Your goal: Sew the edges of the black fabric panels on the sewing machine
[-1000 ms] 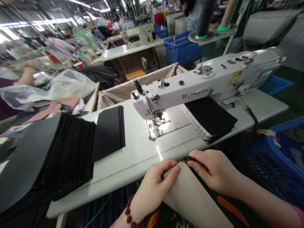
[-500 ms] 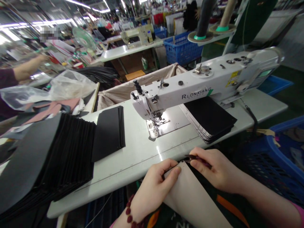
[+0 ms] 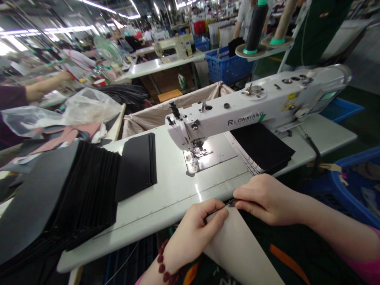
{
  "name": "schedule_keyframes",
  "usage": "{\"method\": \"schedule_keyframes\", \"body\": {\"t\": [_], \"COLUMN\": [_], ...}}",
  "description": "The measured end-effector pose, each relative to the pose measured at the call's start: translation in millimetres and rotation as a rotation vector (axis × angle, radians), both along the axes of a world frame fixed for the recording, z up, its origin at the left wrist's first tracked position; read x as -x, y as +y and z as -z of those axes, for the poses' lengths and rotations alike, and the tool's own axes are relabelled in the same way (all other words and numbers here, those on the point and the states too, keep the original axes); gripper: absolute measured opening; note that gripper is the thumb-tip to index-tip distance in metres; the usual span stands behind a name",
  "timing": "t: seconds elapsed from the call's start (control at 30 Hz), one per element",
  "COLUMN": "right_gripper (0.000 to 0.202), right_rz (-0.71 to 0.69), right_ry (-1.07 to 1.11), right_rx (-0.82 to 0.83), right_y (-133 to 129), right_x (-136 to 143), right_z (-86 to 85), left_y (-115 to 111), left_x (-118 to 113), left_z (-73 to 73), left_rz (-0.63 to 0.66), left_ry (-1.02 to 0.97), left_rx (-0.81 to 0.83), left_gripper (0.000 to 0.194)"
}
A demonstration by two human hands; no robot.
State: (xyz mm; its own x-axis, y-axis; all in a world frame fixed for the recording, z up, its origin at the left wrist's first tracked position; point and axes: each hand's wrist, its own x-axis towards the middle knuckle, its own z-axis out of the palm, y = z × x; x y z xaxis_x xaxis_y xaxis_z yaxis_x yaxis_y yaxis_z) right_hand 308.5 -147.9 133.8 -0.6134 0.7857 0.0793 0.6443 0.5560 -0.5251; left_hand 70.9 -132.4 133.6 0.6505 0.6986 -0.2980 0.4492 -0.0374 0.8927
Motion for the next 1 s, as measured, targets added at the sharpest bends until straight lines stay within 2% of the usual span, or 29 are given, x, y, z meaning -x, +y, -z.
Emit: {"method": "schedule_keyframes", "body": {"t": [0.1, 0.23, 0.3, 0.5, 1.0], "right_gripper": [0.030, 0.030, 0.028, 0.025, 0.023], "right_rz": [0.028, 0.206, 0.252, 0.253, 0.223], "right_ry": [0.105, 0.212, 0.132, -0.072, -0.171], "right_rx": [0.114, 0.239, 0.196, 0.034, -0.065], "right_y": [-1, -8, -13, -23, -22], "right_x": [0, 1, 3, 10, 11], "right_z": [5.9, 6.1, 1.9, -8.4, -6.9], "left_y": [0, -1, -2, -3, -2], "left_x": [1, 3, 3, 2, 0], "left_z": [0.7, 1.2, 1.2, 1.5, 1.4], "left_rz": [0.000, -0.022, -0.031, -0.043, -0.035], "left_ry": [0.006, 0.004, 0.008, 0.026, 0.032], "left_rx": [0.001, -0.013, -0.026, -0.044, -0.052], "left_gripper": [0.028, 0.027, 0.027, 0.026, 0.025]}}
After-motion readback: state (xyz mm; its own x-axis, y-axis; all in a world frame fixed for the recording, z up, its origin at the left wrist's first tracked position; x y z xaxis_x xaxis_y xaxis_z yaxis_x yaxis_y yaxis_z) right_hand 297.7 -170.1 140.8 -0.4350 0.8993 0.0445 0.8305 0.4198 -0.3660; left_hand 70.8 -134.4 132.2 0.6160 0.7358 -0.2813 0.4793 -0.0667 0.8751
